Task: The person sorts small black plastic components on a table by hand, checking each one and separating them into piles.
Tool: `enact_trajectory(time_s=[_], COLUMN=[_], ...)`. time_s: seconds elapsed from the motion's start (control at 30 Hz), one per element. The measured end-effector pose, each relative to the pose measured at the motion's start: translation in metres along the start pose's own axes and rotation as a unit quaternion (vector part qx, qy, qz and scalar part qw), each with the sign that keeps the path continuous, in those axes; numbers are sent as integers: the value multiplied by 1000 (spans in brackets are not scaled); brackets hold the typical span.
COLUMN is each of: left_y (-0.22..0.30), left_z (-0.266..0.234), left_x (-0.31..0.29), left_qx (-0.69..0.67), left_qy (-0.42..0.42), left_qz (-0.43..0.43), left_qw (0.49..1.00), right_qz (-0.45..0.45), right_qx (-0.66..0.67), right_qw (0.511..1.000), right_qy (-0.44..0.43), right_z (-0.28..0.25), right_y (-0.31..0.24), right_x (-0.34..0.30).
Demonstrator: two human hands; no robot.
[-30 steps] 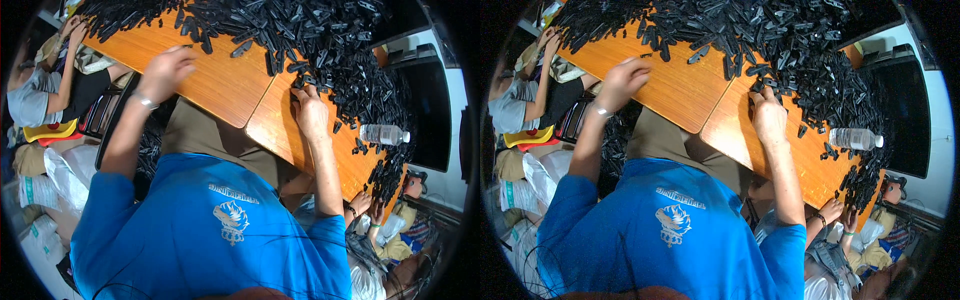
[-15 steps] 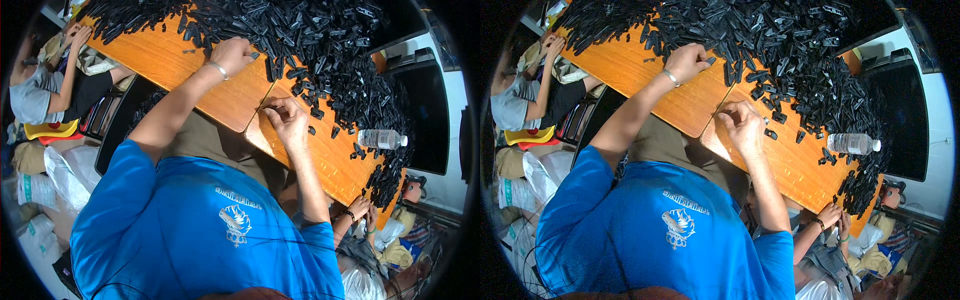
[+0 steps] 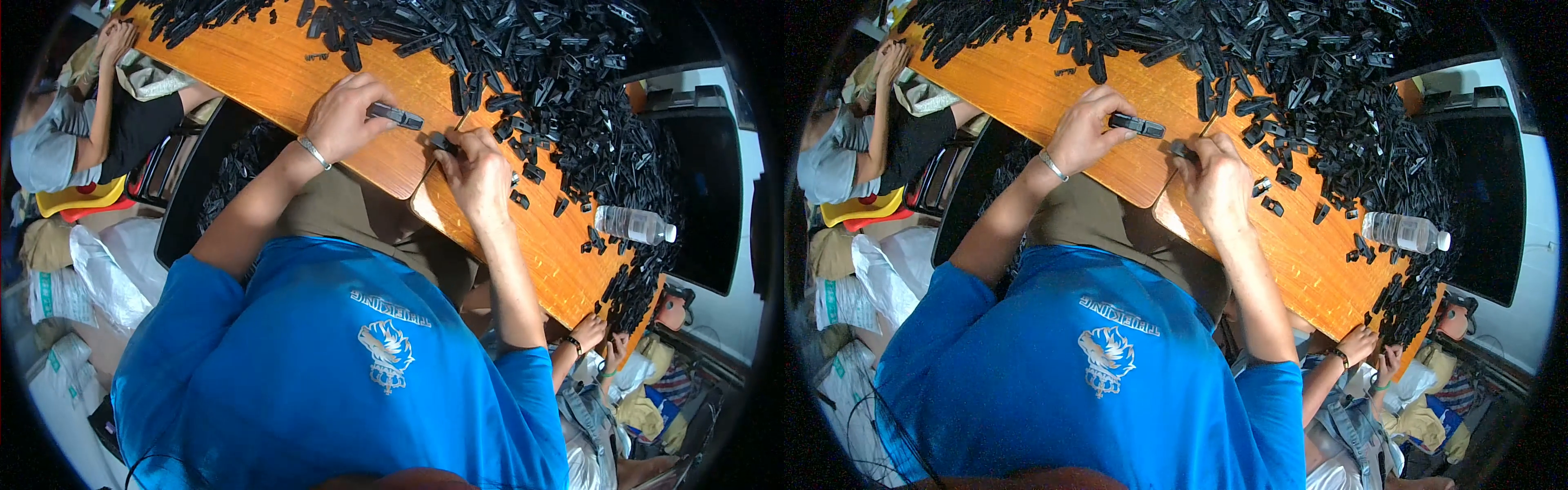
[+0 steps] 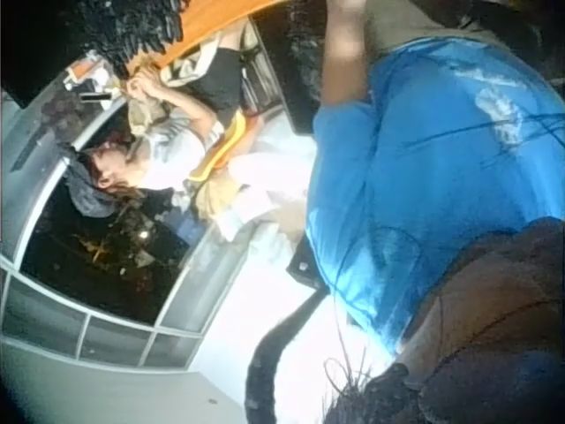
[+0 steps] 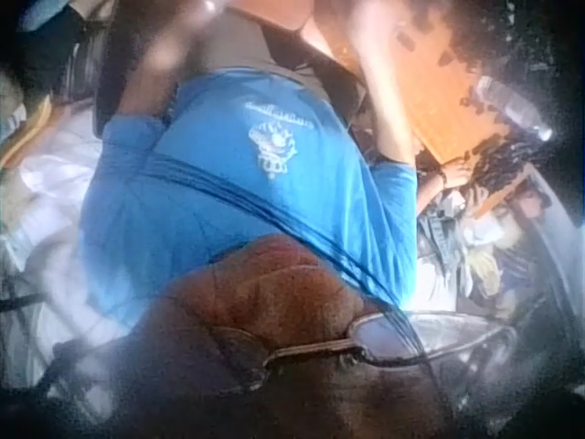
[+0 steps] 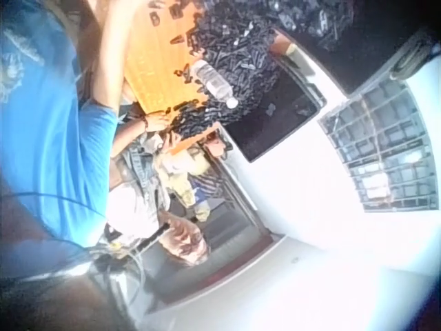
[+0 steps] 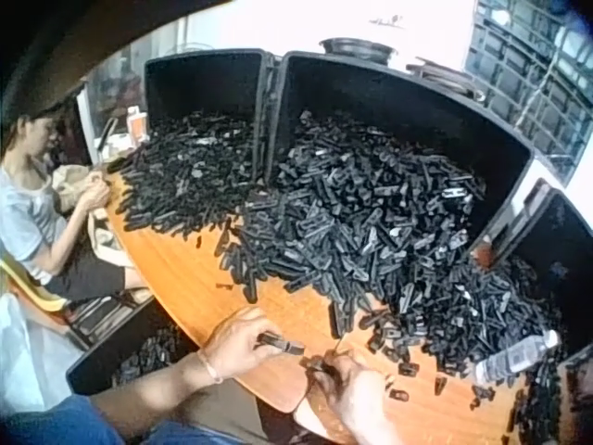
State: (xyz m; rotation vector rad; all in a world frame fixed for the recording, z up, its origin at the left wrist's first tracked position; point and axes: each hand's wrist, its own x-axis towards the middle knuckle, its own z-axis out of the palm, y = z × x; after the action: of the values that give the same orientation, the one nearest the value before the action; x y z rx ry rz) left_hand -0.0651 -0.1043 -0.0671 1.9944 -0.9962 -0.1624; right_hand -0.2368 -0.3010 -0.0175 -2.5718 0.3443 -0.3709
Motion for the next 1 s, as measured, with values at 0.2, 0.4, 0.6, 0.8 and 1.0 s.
enact_trajectory(time_s=[0.2,0.4,0.6,0.8,1.0], left_y=[-7,-11,-15,-13,-30], left_z=[-9,-7,4,-25,-149], left_x=[-5,-7,-1,-7,-45], left_qx=[53,44,12,8,27], left_qy=[27,28,38,-48,-173], left_qz=[60,59,70,38,-122], left_qw=[996,997,997,998,977], right_qz=[-45,-90,-197,-182,-97], right_qx=[17,10,-6,19,-27], right_qw=[999,996,980,983,994], right_qy=[19,13,18,-16,39], right_z=[23,32,52,42,-13], right_y=[-9,5,-2,4,66], right_x=[25,41,65,53,16])
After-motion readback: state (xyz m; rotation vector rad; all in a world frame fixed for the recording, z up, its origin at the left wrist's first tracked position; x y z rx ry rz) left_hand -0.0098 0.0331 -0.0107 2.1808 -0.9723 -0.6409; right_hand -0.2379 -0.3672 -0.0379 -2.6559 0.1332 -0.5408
